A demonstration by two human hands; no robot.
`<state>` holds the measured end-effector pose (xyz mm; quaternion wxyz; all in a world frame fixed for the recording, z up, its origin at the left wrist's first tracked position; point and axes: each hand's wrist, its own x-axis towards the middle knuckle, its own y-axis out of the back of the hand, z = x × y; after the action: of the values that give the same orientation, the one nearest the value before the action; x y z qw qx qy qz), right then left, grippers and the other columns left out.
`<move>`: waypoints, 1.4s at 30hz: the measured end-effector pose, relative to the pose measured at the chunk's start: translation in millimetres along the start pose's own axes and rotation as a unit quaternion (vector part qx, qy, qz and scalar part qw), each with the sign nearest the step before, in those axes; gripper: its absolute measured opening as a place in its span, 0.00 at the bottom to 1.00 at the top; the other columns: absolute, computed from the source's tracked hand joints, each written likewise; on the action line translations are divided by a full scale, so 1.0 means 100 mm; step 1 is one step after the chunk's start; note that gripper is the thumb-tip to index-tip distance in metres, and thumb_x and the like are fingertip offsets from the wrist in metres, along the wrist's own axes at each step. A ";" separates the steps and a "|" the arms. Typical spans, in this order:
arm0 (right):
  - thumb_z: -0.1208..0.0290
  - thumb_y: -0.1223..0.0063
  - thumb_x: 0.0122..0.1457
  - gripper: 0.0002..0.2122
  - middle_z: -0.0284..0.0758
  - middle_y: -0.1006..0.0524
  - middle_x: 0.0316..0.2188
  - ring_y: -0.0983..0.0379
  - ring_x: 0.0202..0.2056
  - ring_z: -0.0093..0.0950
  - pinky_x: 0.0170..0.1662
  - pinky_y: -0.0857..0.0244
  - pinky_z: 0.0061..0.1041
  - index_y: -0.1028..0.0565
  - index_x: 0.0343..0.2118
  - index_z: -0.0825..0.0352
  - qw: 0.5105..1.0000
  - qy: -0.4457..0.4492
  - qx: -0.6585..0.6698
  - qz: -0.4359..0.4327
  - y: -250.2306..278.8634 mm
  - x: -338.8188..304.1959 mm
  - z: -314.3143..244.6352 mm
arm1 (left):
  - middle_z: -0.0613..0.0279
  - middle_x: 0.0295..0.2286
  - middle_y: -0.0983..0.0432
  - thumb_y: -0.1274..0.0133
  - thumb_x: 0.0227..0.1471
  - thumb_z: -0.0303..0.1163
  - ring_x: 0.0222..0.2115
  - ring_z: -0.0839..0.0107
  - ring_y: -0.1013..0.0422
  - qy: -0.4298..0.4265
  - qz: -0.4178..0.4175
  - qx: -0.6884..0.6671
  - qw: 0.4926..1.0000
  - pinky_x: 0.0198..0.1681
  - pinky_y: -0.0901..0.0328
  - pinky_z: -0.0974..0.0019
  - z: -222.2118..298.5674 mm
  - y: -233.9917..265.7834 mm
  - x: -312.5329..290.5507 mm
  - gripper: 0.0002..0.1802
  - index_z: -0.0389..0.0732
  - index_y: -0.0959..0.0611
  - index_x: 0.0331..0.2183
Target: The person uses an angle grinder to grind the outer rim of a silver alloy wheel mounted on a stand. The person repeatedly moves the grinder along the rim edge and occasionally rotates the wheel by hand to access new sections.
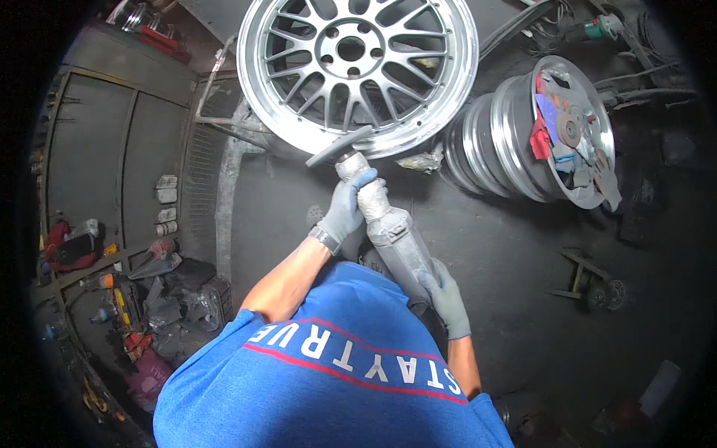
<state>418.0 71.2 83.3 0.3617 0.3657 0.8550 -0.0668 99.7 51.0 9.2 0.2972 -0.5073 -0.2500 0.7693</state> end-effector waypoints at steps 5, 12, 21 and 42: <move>0.63 0.41 0.70 0.31 0.45 0.23 0.63 0.24 0.59 0.34 0.55 0.25 0.30 0.33 0.72 0.74 0.998 -0.048 0.001 0.048 0.67 -0.26 -0.30 | 0.57 0.34 0.15 0.34 0.62 0.29 0.33 0.64 0.17 0.014 -0.065 -0.041 0.997 0.40 0.20 0.58 -0.58 -0.56 0.18 0.09 0.40 0.17 0.42; 0.63 0.40 0.70 0.32 0.46 0.24 0.65 0.25 0.62 0.35 0.61 0.29 0.31 0.34 0.72 0.74 0.998 0.012 -0.029 0.060 1.08 -0.16 -0.19 | 0.58 0.35 0.14 0.34 0.62 0.27 0.34 0.65 0.17 0.000 -0.070 -0.049 0.996 0.41 0.20 0.57 -0.81 -0.82 0.31 0.08 0.40 0.16 0.42; 0.60 0.39 0.69 0.34 0.51 0.25 0.66 0.29 0.67 0.38 0.71 0.39 0.34 0.34 0.72 0.76 0.995 0.025 -0.059 -0.071 0.60 0.46 0.04 | 0.53 0.36 0.14 0.33 0.62 0.32 0.35 0.60 0.16 -0.070 0.002 -0.026 0.997 0.43 0.19 0.54 -0.25 -0.01 0.05 0.11 0.40 0.18 0.43; 0.64 0.41 0.69 0.32 0.45 0.26 0.66 0.30 0.67 0.35 0.71 0.41 0.33 0.34 0.72 0.75 0.999 0.047 -0.001 -0.008 1.43 0.08 0.09 | 0.59 0.35 0.15 0.31 0.60 0.28 0.36 0.66 0.17 -0.043 -0.080 -0.031 0.995 0.45 0.21 0.59 -1.09 -0.78 0.34 0.10 0.40 0.15 0.43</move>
<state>515.3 176.1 92.6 0.3208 0.3617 0.8739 -0.0513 206.1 138.8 2.4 0.3306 -0.4616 -0.3258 0.7560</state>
